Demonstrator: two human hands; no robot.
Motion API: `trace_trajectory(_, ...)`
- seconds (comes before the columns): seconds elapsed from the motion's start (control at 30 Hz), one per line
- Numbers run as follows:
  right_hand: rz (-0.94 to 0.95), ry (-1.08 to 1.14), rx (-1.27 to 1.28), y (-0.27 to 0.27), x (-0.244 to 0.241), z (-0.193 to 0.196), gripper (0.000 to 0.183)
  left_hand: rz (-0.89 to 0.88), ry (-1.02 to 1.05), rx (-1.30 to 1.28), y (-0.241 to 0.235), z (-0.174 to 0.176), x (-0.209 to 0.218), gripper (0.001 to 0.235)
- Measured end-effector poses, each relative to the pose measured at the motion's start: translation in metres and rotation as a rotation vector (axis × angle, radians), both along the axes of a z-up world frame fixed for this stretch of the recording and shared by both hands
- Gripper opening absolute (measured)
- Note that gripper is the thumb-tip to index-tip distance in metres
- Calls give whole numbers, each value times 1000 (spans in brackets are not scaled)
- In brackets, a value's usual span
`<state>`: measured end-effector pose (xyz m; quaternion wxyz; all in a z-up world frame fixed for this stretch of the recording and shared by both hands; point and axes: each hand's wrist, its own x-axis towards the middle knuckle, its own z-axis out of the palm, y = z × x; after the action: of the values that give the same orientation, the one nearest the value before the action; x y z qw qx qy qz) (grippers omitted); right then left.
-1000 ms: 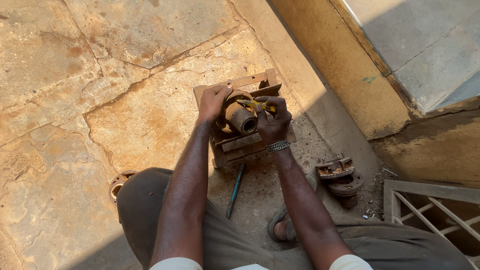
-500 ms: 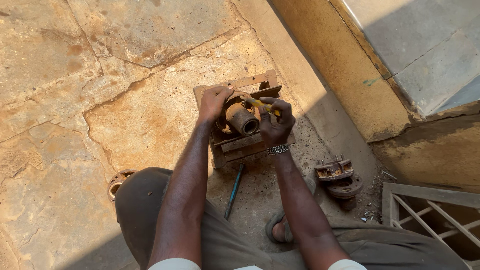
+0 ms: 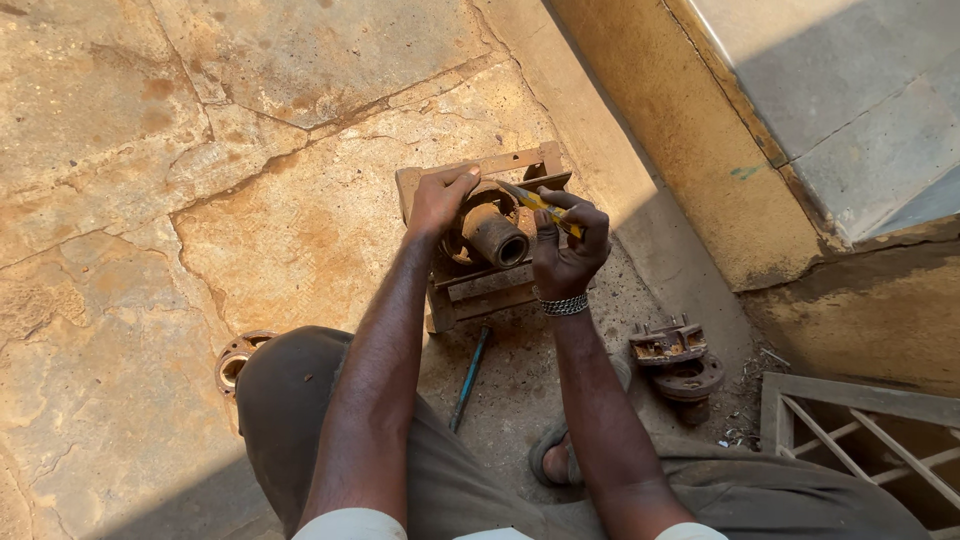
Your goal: The person sits on the ground and uses a yellow-handled scraper to remove rust and debris from a cylindrical metal part clamped in a wooden jig. The person repeatedly scrapes the surface and rotates the part to access different areas.
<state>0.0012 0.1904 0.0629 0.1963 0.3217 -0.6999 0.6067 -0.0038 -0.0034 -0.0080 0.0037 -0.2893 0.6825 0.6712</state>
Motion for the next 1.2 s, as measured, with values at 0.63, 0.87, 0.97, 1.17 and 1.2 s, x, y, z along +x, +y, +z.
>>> trace_trajectory(0.63, 18, 9, 313, -2, -5, 20, 22, -38, 20, -27, 4, -8, -5, 50)
trace_trajectory(0.87, 49, 73, 308, -5, 6, 19, 22, -10, -39, 2, 3, -2, -5, 48)
trace_trajectory(0.97, -23, -43, 209, -5, 5, 21, 23, -10, 42, -96, 3, -1, -6, 49)
trace_trajectory(1.17, 69, 38, 365, -7, 2, 24, 28, -9, -5, 6, 3, 0, 0, 47)
trace_trajectory(1.2, 54, 22, 296, -6, 2, 25, 28, -18, -20, -5, 4, 2, -2, 47)
